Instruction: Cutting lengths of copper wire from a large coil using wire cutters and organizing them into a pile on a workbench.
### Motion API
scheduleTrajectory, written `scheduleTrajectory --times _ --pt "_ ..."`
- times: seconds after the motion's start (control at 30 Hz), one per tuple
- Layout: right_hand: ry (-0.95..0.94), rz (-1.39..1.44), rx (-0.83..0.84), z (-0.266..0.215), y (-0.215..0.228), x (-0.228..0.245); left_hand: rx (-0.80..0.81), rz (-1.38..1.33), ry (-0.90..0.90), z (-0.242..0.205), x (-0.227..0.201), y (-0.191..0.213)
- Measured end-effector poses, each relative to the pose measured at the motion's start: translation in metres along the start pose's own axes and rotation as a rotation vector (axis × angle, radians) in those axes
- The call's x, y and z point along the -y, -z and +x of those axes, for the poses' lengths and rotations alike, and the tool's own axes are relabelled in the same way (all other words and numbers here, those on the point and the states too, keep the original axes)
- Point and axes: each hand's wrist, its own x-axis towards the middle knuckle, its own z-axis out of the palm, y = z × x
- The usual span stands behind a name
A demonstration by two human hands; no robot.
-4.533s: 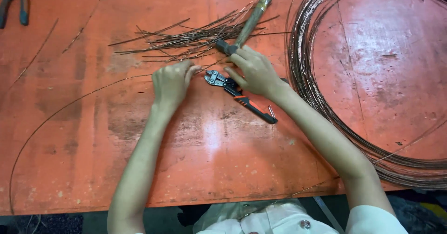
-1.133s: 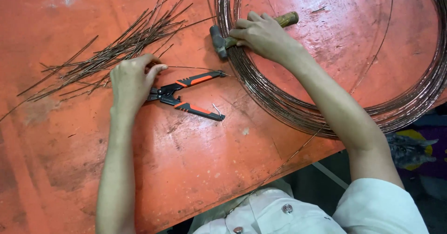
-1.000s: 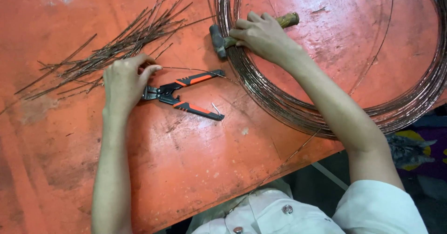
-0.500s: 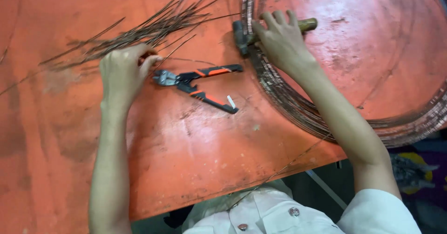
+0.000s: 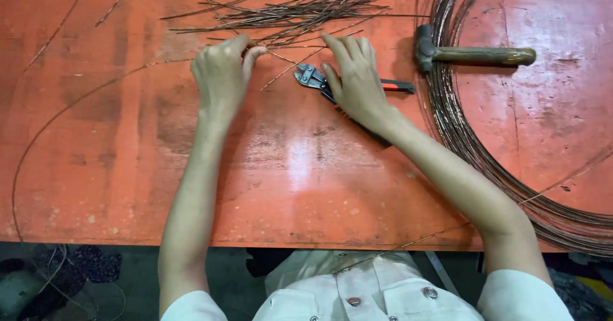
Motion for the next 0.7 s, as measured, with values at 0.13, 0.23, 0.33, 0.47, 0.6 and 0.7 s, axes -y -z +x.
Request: scheduleTrajectory --times 0.13,0.23,0.33,0.47,0.6,0.7 --pt "-0.006 0.115 -0.061 0.015 -0.015 -0.015 -0.035 -0.08 -0.007 -0.005 -0.008 0.014" --pt "0.126 0.039 -0.137 0.02 -0.015 -0.035 0.034 -0.272 -0.026 -0.005 -0.01 0.017" --pt "0.206 -0.002 -0.124 0.022 -0.011 -0.056 0.014 -0.275 -0.065 -0.005 -0.01 0.015" --pt "0.197 0.014 -0.052 0.028 -0.002 -0.07 -0.001 -0.203 -0.085 -0.012 0.0 0.007" --pt "0.243 -0.041 -0.038 0.033 -0.008 -0.076 0.045 -0.257 -0.016 -0.018 0.003 -0.004" --pt "0.198 0.013 0.002 0.033 -0.021 -0.081 -0.041 -0.2 -0.037 -0.014 0.003 -0.002"
